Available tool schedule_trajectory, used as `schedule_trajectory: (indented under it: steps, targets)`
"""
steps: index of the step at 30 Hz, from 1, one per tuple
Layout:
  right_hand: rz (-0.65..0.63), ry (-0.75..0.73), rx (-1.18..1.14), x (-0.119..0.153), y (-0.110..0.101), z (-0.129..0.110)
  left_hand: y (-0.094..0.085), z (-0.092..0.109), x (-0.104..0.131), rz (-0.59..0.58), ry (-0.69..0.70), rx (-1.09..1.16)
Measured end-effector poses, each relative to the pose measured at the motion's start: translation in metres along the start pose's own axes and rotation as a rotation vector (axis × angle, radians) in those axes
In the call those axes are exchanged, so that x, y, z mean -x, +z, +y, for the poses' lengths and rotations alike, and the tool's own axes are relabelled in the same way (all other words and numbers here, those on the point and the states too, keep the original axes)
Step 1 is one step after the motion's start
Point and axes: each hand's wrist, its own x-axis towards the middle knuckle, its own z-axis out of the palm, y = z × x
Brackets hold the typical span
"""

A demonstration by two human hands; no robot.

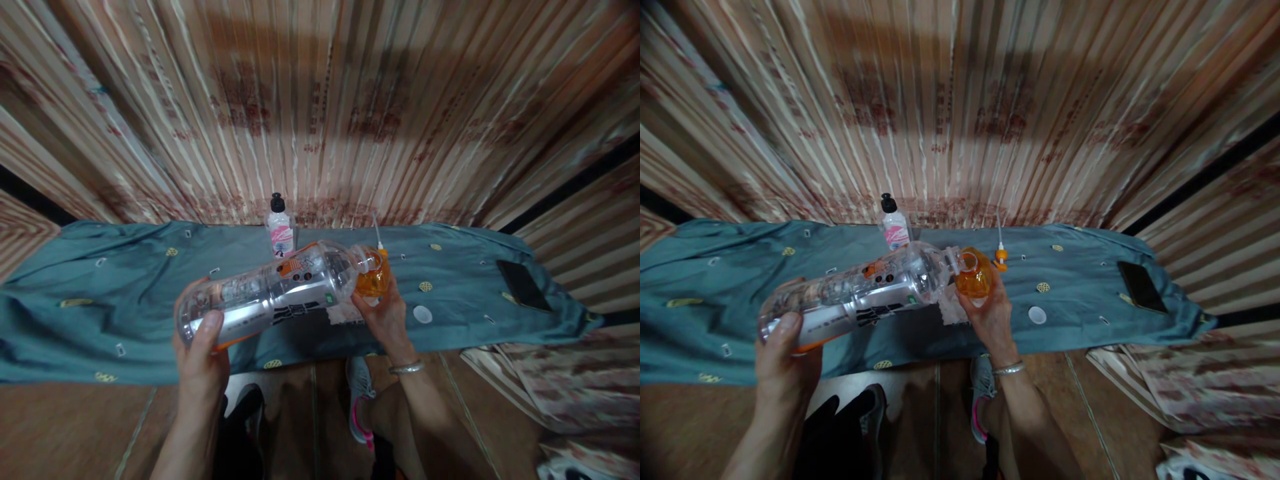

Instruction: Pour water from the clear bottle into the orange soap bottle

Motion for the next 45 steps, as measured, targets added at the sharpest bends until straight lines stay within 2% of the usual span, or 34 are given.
schedule_trajectory:
  steps: [31,45]
  targets:
    - [-0.006,-0.001,0.009,-0.0007,-0.0008,-0.0017,-0.0058,0.0024,0.0002,-0.051,0.06,-0.099]
    - [-0.021,0.038,0.006,-0.0016,-0.0023,-0.0057,-0.0003,0.0035,0.0013,-0.042,0.045,-0.074]
